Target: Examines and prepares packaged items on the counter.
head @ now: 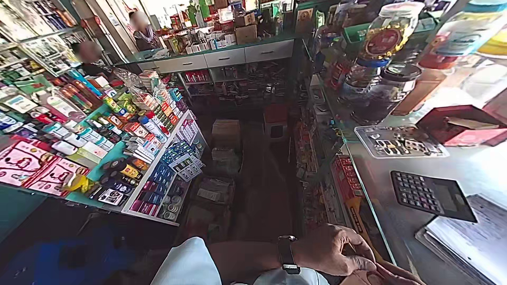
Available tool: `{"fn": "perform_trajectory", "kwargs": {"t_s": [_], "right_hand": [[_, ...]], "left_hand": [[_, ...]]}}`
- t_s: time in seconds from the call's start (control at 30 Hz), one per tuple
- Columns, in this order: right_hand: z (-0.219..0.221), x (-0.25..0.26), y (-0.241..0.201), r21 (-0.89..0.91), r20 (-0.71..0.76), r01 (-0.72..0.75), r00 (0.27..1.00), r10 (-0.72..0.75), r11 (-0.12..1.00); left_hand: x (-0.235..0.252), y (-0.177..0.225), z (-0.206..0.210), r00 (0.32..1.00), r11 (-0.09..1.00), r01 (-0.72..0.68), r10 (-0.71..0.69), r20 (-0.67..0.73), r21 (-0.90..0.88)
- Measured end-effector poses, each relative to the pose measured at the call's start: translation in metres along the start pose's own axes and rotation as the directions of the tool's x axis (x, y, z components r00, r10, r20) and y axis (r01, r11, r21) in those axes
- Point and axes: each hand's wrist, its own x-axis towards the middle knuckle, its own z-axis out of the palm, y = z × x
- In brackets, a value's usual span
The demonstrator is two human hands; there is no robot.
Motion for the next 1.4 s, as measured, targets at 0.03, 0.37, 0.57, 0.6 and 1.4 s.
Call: {"fn": "perform_trajectory", "kwargs": {"t_s": [0.03,0.37,0.57,0.6,1.4], "right_hand": [[0.002,0.003,0.000,0.006,-0.015,0.029,0.999,-0.029,1.000],[-0.004,0.024,0.004,0.099,-0.025,-0.142,0.989,0.145,0.985],[-0.009,0.017,0.010,0.038,-0.081,-0.153,0.985,0.155,0.988],[-0.011,0.015,0.010,0.031,-0.082,-0.159,0.983,0.161,0.987],[0.009,0.003,0.044,0.443,-0.226,-0.047,0.960,0.162,0.895]], "left_hand": [[0.000,0.000,0.001,1.000,0.999,0.010,-0.011,-0.023,-0.035],[0.009,-0.014,0.006,0.968,0.949,0.111,-0.171,-0.185,-0.294],[0.010,-0.026,0.013,0.979,0.938,0.157,-0.190,-0.080,-0.310],[0.011,-0.027,0.015,0.975,0.927,0.187,-0.216,-0.056,-0.325],[0.071,-0.063,-0.014,0.736,0.593,-0.042,-0.526,-0.426,-0.804]]}}
